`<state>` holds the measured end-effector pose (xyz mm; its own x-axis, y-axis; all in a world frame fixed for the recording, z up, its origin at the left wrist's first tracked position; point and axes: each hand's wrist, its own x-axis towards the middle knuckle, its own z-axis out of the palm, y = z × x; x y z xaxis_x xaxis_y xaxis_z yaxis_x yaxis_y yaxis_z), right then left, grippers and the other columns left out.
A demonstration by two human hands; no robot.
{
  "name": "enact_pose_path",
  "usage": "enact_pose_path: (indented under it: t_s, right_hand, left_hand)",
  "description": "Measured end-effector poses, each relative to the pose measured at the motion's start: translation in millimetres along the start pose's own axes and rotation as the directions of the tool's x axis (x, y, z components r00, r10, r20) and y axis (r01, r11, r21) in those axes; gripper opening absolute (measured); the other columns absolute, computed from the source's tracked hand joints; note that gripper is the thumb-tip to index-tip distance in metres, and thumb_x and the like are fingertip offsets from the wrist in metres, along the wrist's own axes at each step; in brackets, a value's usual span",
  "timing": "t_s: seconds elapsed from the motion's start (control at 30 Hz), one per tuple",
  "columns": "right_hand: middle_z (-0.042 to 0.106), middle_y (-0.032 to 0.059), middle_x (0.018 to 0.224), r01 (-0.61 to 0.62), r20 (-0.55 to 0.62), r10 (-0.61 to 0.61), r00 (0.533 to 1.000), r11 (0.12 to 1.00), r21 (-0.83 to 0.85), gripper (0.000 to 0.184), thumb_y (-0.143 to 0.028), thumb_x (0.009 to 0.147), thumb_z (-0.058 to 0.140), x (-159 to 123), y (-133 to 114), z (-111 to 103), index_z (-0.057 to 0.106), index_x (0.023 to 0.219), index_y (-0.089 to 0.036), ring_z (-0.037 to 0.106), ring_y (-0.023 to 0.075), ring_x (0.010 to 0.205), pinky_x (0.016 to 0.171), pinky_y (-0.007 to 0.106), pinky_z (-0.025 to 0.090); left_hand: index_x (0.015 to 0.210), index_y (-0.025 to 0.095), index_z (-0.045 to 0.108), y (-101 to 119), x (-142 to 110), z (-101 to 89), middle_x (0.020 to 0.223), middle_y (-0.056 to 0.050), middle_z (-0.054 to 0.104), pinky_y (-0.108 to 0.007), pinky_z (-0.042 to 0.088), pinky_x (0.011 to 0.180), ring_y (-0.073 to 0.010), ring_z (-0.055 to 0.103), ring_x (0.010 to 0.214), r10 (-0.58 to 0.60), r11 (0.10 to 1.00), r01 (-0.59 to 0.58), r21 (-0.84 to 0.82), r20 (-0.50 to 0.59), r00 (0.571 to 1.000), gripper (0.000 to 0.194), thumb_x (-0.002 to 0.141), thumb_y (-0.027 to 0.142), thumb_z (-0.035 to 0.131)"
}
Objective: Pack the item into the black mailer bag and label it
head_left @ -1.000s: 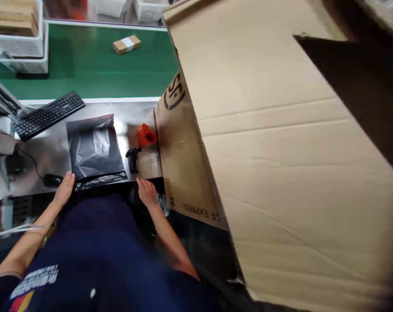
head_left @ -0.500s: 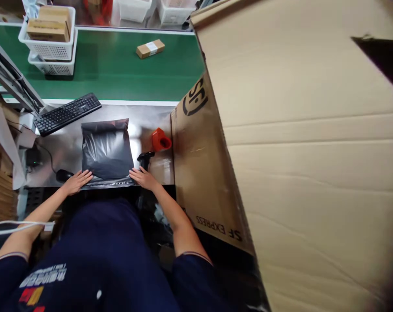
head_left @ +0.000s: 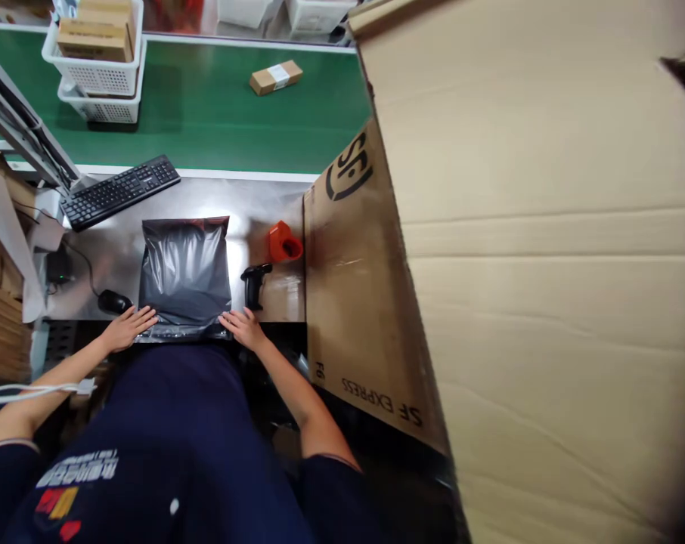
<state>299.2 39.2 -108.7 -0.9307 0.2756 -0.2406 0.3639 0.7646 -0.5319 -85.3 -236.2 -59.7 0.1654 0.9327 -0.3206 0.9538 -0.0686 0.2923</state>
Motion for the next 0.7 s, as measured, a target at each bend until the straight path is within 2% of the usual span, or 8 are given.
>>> enact_pose_path:
  t_s: [0.17,0.27,0.33,0.4,0.47,0.57,0.63,0.7]
  right_hand:
    - [0.073,0.0101,0.138,0.032,-0.154,-0.008,0.988,0.987,0.155,0.043,-0.020,0.091,0.060,8,7,1,0.076,0.130,-0.024,0.058,0.0297,0.139,0.126,0.057,0.033]
    - [0.074,0.0106,0.132,-0.081,-0.257,0.169,0.952,0.944,0.320,0.034,-0.026,0.096,0.057,12,6,0,0.080,0.121,-0.026,0.063,0.0278,0.131,0.120,0.053,0.041]
    - [0.074,0.0118,0.130,-0.167,-0.273,0.315,0.909,0.876,0.453,0.028,-0.034,0.094,0.062,16,3,1,0.083,0.111,-0.026,0.064,0.0281,0.126,0.117,0.051,0.044]
    - [0.075,0.0134,0.123,-0.224,-0.280,0.439,0.854,0.796,0.563,0.028,-0.046,0.090,0.067,23,1,4,0.083,0.088,-0.023,0.066,0.0294,0.120,0.116,0.052,0.043]
    - [0.076,0.0150,0.115,-0.248,-0.298,0.518,0.802,0.742,0.623,0.046,-0.060,0.087,0.067,29,-1,8,0.072,0.062,-0.021,0.067,0.0296,0.111,0.112,0.054,0.044]
    - [0.074,0.0134,0.098,-0.250,-0.333,0.573,0.749,0.710,0.658,0.064,-0.078,0.084,0.057,38,-6,10,0.059,0.053,-0.022,0.066,0.0269,0.097,0.100,0.049,0.051]
    - [0.070,0.0098,0.084,-0.235,-0.362,0.601,0.713,0.691,0.683,0.068,-0.085,0.083,0.050,43,-12,10,0.058,0.056,-0.023,0.064,0.0249,0.090,0.092,0.044,0.053]
    - [0.064,0.0062,0.072,-0.219,-0.393,0.623,0.676,0.679,0.701,0.071,-0.089,0.083,0.043,46,-21,8,0.053,0.058,-0.023,0.060,0.0227,0.082,0.084,0.039,0.053]
  left_hand:
    - [0.164,0.028,0.042,-3,2,-11.7,0.170,-0.004,0.040,-0.045,0.038,0.124,-0.0279,0.049,0.150,-0.041,0.980,0.048,-0.191,0.038,0.998,0.094,0.073,0.002,0.047]
    - [0.161,0.025,0.047,-11,4,-12.5,0.167,-0.006,0.047,-0.046,0.041,0.123,-0.0275,0.054,0.145,-0.065,0.902,0.047,-0.429,-0.026,0.998,0.089,0.073,0.008,0.053]
    - [0.155,0.022,0.054,-14,6,-10.1,0.161,-0.008,0.055,-0.047,0.042,0.123,-0.0260,0.057,0.142,-0.110,0.849,0.055,-0.526,-0.075,0.991,0.074,0.082,0.015,0.052]
    - [0.139,0.021,0.069,-13,9,-7.3,0.147,-0.011,0.068,-0.048,0.046,0.119,-0.0265,0.064,0.135,-0.197,0.773,0.072,-0.630,-0.130,0.972,0.053,0.089,0.026,0.052]
    - [0.105,0.021,0.082,-8,14,-4.7,0.123,-0.012,0.080,-0.047,0.053,0.110,-0.0282,0.072,0.118,-0.381,0.626,0.101,-0.773,-0.190,0.905,0.033,0.088,0.041,0.061]
    - [0.061,0.022,0.070,6,23,0.6,0.082,-0.008,0.080,-0.041,0.058,0.091,-0.0247,0.072,0.086,-0.656,0.454,0.140,-0.880,-0.224,0.721,0.041,0.080,0.057,0.070]
    - [0.055,0.022,0.063,19,29,5.5,0.070,-0.006,0.073,-0.039,0.057,0.085,-0.0227,0.068,0.078,-0.755,0.425,0.160,-0.891,-0.252,0.605,0.049,0.080,0.064,0.067]
    - [0.060,0.021,0.065,30,37,10.1,0.074,-0.007,0.072,-0.040,0.055,0.088,-0.0232,0.067,0.082,-0.819,0.414,0.174,-0.893,-0.282,0.500,0.050,0.082,0.066,0.062]
